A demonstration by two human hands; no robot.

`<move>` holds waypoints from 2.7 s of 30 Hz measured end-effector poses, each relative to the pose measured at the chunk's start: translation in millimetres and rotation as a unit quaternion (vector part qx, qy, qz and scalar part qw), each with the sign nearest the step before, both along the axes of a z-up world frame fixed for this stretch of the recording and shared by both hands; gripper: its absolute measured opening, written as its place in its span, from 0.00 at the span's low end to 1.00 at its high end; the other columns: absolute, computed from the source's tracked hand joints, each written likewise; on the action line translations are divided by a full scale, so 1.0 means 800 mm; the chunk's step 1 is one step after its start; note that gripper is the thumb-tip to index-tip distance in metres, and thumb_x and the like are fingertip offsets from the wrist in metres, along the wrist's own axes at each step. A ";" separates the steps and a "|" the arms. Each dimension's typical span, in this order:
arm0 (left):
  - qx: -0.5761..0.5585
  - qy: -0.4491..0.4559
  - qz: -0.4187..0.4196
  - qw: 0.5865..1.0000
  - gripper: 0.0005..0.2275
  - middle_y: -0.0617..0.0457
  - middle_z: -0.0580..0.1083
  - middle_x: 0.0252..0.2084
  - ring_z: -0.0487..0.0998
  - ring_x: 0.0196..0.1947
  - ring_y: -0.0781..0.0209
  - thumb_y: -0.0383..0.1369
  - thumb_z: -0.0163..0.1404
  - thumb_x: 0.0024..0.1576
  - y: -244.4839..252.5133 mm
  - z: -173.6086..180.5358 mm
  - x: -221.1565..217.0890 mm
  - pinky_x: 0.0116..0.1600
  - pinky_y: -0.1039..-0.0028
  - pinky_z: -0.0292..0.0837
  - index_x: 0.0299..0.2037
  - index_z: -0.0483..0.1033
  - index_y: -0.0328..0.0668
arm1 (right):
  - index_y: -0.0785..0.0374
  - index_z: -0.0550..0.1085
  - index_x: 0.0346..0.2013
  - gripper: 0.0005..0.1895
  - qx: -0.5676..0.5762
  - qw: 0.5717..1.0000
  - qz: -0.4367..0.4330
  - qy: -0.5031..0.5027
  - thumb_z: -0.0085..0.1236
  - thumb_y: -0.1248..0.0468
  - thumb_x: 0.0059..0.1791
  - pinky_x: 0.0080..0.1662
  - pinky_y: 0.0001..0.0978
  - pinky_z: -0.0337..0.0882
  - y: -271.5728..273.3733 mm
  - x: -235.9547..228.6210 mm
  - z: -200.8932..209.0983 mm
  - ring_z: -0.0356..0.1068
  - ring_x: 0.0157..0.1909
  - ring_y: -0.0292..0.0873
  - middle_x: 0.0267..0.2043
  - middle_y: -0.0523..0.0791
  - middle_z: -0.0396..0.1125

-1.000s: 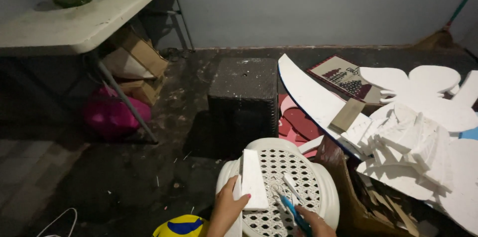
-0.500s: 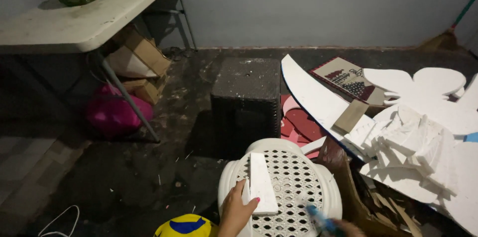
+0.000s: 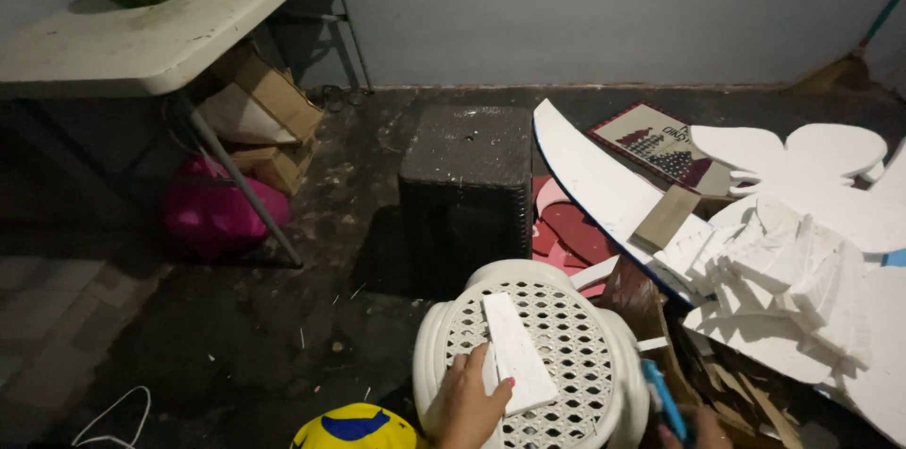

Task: Cutting and shaping small pieces of white foam using a utility knife.

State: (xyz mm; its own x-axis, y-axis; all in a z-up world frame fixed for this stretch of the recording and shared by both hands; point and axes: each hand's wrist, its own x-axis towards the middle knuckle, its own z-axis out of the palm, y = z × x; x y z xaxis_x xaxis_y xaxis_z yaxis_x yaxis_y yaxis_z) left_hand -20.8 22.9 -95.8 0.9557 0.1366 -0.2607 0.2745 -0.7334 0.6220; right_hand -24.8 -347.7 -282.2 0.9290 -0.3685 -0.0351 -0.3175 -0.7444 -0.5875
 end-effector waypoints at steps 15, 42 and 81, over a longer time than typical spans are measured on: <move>0.028 -0.203 0.042 0.978 0.33 0.30 0.60 0.50 0.65 0.46 0.36 0.46 0.50 0.55 -0.047 0.001 0.115 0.52 0.54 0.65 0.55 0.57 0.15 | 0.67 0.73 0.38 0.19 0.130 0.987 0.041 -0.087 0.65 0.64 0.36 0.44 0.34 0.77 0.050 0.016 -0.015 0.80 0.33 0.45 0.29 0.51 0.77; -0.118 -0.069 0.019 0.990 0.26 0.59 0.65 0.29 0.69 0.25 0.66 0.31 0.53 0.46 -0.008 -0.027 -0.026 0.35 0.76 0.66 0.58 0.65 0.56 | 0.73 0.67 0.43 0.15 0.371 0.912 0.065 -0.161 0.54 0.73 0.43 0.41 0.33 0.77 0.235 0.005 0.122 0.79 0.37 0.47 0.36 0.56 0.75; -0.072 -0.029 0.021 0.997 0.18 0.60 0.67 0.28 0.67 0.32 0.68 0.36 0.48 0.56 -0.001 0.036 -0.008 0.41 0.76 0.65 0.58 0.68 0.54 | 0.57 0.79 0.39 0.17 0.080 0.981 0.105 -0.144 0.63 0.61 0.35 0.33 0.28 0.75 0.213 -0.008 0.102 0.74 0.22 0.42 0.20 0.48 0.72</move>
State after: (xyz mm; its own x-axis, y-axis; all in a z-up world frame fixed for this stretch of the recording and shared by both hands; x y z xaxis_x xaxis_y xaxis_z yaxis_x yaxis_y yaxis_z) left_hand -27.6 22.1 -66.9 0.9639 0.1412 -0.2259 0.2638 -0.6234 0.7360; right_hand -30.8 -177.6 -200.9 0.9634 -0.1798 0.1988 0.0293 -0.6664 -0.7450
